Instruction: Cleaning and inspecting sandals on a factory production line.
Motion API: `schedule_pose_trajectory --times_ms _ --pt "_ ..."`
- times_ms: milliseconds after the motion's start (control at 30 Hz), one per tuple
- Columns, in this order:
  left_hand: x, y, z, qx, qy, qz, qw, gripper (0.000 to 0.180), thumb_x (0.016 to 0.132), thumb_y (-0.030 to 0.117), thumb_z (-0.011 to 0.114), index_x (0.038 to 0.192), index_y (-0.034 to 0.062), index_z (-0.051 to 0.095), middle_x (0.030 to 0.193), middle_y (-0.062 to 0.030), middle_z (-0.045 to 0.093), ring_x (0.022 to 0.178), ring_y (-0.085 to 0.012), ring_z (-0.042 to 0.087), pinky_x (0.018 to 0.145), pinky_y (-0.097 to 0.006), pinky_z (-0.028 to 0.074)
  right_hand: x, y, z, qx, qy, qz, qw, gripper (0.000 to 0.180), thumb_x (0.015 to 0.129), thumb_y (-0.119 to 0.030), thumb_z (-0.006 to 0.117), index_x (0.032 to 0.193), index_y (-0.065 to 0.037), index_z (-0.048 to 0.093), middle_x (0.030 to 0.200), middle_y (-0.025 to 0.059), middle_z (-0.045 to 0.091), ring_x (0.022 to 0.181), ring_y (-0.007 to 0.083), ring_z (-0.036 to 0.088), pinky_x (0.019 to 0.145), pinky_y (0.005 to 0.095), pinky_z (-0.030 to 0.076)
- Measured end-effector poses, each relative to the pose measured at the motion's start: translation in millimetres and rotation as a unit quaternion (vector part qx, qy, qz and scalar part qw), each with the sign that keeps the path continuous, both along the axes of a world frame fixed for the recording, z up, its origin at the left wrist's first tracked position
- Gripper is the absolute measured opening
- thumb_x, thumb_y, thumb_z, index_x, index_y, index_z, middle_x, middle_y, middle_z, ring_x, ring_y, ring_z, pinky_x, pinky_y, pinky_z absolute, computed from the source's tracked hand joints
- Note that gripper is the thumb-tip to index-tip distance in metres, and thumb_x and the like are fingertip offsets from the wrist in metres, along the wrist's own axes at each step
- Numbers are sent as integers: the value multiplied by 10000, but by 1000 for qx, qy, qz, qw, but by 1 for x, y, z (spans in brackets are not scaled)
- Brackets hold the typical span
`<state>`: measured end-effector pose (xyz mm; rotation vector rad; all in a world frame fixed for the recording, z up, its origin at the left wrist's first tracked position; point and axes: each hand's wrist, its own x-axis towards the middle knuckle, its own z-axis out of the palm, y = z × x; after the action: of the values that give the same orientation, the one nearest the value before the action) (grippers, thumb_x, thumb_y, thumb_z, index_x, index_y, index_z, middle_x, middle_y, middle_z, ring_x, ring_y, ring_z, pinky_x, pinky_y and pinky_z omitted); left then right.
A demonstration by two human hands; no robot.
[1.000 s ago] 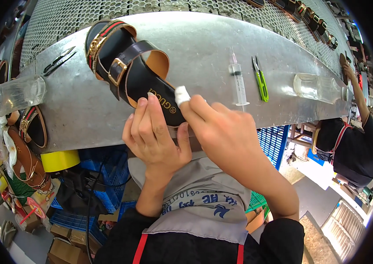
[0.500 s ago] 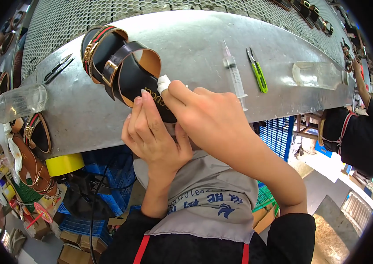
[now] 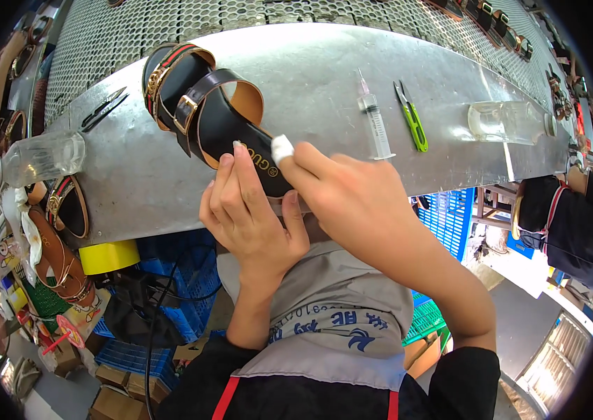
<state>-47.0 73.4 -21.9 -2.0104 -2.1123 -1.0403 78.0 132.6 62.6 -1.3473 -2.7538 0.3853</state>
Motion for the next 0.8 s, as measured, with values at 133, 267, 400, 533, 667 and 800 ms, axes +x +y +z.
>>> schedule_pose_trajectory --times_ms 133,267,400,533,667,800 --pt "2 1 0 1 5 8 1000 612 923 317 527 1416 -43 487 1348 -122 551 1288 -260 494 1037 -446 349 -6 13 -6 17 21 18 999 312 776 -151 670 1070 -67 607 917 32 557 746 199 675 531 341 520" --pt "2 -1 -2 -2 9 8 1000 620 929 327 512 1420 -50 478 1362 -129 541 1296 -265 493 1041 -450 346 3 -1 0 -29 5 -25 999 419 698 -8 675 1107 -79 615 911 42 550 764 242 664 561 356 502" --pt "5 2 3 -10 -1 -3 1000 621 932 317 508 1428 -55 466 1379 -135 529 1307 -271 488 1046 -456 342 -8 9 -4 7 39 -6 999 389 712 -39 676 1095 -75 617 912 38 550 743 234 661 551 352 504" --pt "5 2 2 -14 -3 5 1000 614 936 307 498 1429 -57 464 1380 -139 531 1311 -269 486 1047 -457 341 2 -6 1 -16 14 -21 1000 372 723 -66 678 1089 -76 614 902 37 542 730 230 655 550 350 506" --pt "7 1 3 -18 1 -8 1000 621 938 309 497 1436 -58 454 1401 -145 517 1310 -268 487 1050 -456 336 -1 -1 -1 -13 18 -23 999 370 730 -77 678 1094 -79 614 899 39 539 738 236 657 556 355 507" --pt "4 0 3 -21 -3 1 1000 627 934 311 500 1435 -64 451 1393 -146 521 1303 -265 486 1049 -455 330 2 -1 1 -4 33 -7 999 280 781 -142 672 1038 -48 611 901 31 545 738 201 667 526 337 520"
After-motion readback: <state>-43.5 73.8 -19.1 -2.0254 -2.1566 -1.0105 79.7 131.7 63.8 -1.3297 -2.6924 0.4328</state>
